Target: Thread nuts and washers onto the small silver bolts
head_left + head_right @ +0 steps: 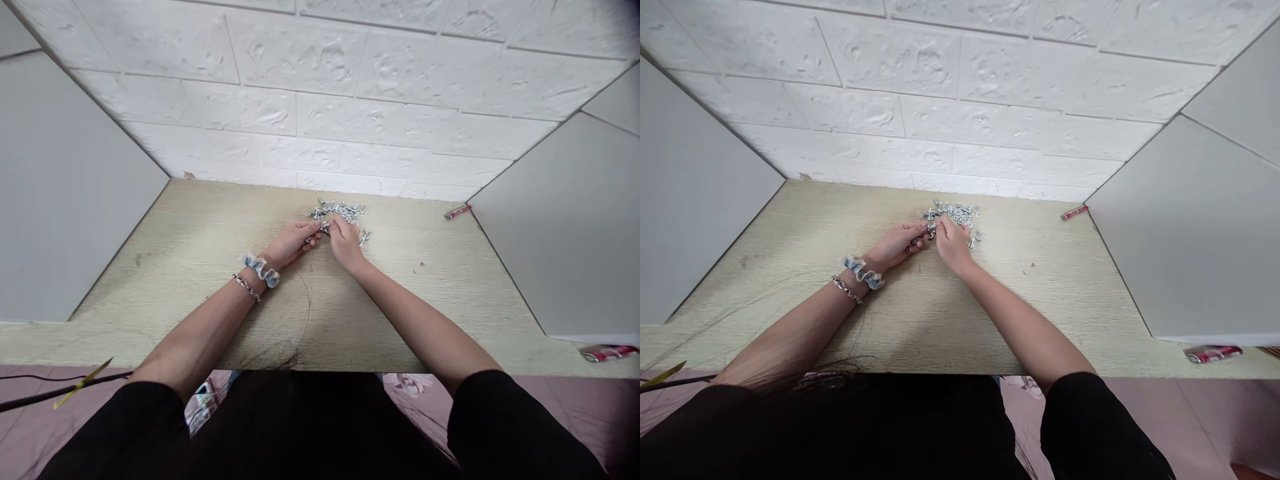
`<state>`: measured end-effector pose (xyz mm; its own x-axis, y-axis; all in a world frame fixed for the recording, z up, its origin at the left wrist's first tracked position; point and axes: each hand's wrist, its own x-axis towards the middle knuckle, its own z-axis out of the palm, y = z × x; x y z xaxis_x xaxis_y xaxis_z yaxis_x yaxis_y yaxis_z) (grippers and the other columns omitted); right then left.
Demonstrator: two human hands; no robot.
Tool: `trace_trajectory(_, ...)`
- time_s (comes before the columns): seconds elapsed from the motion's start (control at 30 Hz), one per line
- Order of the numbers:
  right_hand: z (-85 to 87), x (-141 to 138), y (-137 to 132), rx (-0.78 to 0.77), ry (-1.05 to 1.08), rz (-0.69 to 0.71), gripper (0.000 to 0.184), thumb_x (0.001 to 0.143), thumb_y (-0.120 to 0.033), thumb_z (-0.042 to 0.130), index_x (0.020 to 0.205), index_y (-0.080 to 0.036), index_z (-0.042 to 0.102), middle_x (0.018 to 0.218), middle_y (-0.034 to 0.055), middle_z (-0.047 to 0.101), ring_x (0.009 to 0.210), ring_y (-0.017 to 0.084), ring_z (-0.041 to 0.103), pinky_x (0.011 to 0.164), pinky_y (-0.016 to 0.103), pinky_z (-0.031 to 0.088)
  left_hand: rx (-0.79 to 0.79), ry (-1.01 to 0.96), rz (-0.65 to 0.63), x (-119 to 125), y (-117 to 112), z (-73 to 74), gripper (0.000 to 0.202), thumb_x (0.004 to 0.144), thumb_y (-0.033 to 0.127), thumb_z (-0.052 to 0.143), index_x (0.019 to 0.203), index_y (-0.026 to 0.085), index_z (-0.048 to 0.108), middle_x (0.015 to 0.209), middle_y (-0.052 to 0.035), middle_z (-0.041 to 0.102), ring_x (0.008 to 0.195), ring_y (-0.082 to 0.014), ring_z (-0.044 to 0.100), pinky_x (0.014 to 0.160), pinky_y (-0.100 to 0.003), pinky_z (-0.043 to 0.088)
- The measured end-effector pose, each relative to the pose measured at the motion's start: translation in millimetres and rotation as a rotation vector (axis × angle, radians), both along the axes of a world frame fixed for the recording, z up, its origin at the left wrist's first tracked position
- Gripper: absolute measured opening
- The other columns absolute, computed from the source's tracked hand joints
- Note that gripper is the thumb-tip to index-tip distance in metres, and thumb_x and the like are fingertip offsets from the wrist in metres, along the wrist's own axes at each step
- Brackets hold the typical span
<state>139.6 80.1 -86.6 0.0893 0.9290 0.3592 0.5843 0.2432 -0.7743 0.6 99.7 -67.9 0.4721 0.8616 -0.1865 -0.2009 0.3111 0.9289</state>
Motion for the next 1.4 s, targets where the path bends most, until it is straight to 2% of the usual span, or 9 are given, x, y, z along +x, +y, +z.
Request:
trace_trajectory(0.17,-1.0,1.1,-1.0,-0.026,-0.004,0.073,0.027,0.084,-0.022,0.03,0.064,-0.02,0.047,0.064,-0.0023,0.057,0.069,0.015,0.052,0.095,0.041,0.026,0.008,-0.018,-0.009,-0.9,1.7,-3.0,0.024,0.075,0.033,0.069,0.069,0.01,0.063,0.063,0.0,0.052,0.049,-0.0026,0.038,0.04,-0.016,0.023)
trace_trajectory(0.33,-3.6,0.9,1.0,-0.03,-0.009,0.053,0.036,0.09,-0.042,0.034,0.069,-0.021,0.053,0.068,-0.0014,0.06,0.073,0.016,0.053,0.099,0.042,0.023,0.01,-0.022,-0.027,-1.5,3.0,-4.2,0.024,0.075,0.032,0.068,0.069,0.01,0.062,0.065,-0.0005,0.051,0.05,-0.0028,0.039,0.04,-0.016,0.023)
trace_trajectory(0.4,-3.7,0.5,1.4,-0.031,-0.025,0.05,0.037,0.091,-0.044,0.034,0.071,-0.021,0.054,0.07,-0.0012,0.061,0.074,0.016,0.054,0.099,0.041,0.023,0.008,-0.016,-0.02,-1.3,3.0,-4.3,0.024,0.075,0.032,0.068,0.069,0.01,0.062,0.064,-0.0001,0.05,0.049,-0.0026,0.039,0.039,-0.016,0.023)
trace_trajectory(0.6,-0.5,-0.5,0.6,0.0,-0.039,0.046,0.03,0.09,-0.038,0.039,0.071,-0.02,0.054,0.067,-0.0023,0.059,0.07,0.014,0.053,0.091,0.038,0.031,0.005,-0.052,-0.017,-1.5,3.5,-5.6,0.023,0.073,0.031,0.07,0.069,0.01,0.062,0.063,0.0009,0.05,0.05,-0.0025,0.04,0.04,-0.015,0.024)
trace_trajectory(0.83,2.8,-0.5,-0.5,-0.005,0.114,0.133,0.012,0.08,-0.031,0.049,0.081,-0.019,0.054,0.076,0.0008,0.061,0.071,0.015,0.055,0.067,0.028,0.042,0.006,-0.05,-0.003,-1.3,4.3,-5.0,0.025,0.073,0.034,0.07,0.069,0.01,0.063,0.055,0.0021,0.046,0.047,-0.0027,0.037,0.039,-0.015,0.023)
trace_trajectory(0.97,1.9,-1.1,-1.3,0.071,0.087,0.144,0.012,0.075,-0.022,0.048,0.086,-0.02,0.054,0.083,0.0021,0.061,0.079,0.017,0.056,0.073,0.03,0.044,0.005,-0.038,0.005,-1.4,3.6,-4.4,0.025,0.074,0.034,0.069,0.07,0.01,0.063,0.054,0.0026,0.046,0.047,-0.0027,0.035,0.04,-0.015,0.023)
trace_trajectory(1.13,-0.8,-0.2,-0.7,0.156,0.069,0.146,0.017,0.073,-0.018,0.047,0.089,-0.02,0.053,0.087,0.0038,0.06,0.086,0.019,0.055,0.079,0.034,0.044,-0.007,-0.038,0.007,-1.8,3.1,-3.1,0.024,0.075,0.033,0.068,0.071,0.01,0.063,0.054,0.0026,0.046,0.047,-0.0026,0.035,0.041,-0.016,0.023)
trace_trajectory(1.27,-1.3,0.9,0.1,0.153,0.042,0.081,0.012,0.081,-0.031,0.05,0.087,-0.021,0.053,0.09,0.0046,0.059,0.09,0.02,0.053,0.085,0.038,0.042,0.001,-0.03,-0.002,-1.7,2.7,-2.5,0.025,0.075,0.033,0.068,0.067,0.01,0.061,0.054,0.0025,0.046,0.047,-0.0027,0.035,0.041,-0.016,0.023)
trace_trajectory(1.4,-2.9,1.1,0.6,0.138,-0.058,0.003,0.032,0.086,-0.046,0.047,0.07,-0.021,0.055,0.092,0.0048,0.058,0.096,0.022,0.05,0.093,0.042,0.035,0.001,-0.022,0.006,-0.9,2.3,-2.9,0.025,0.074,0.032,0.069,0.065,0.01,0.06,0.054,0.0024,0.046,0.047,-0.0027,0.035,0.041,-0.017,0.022)
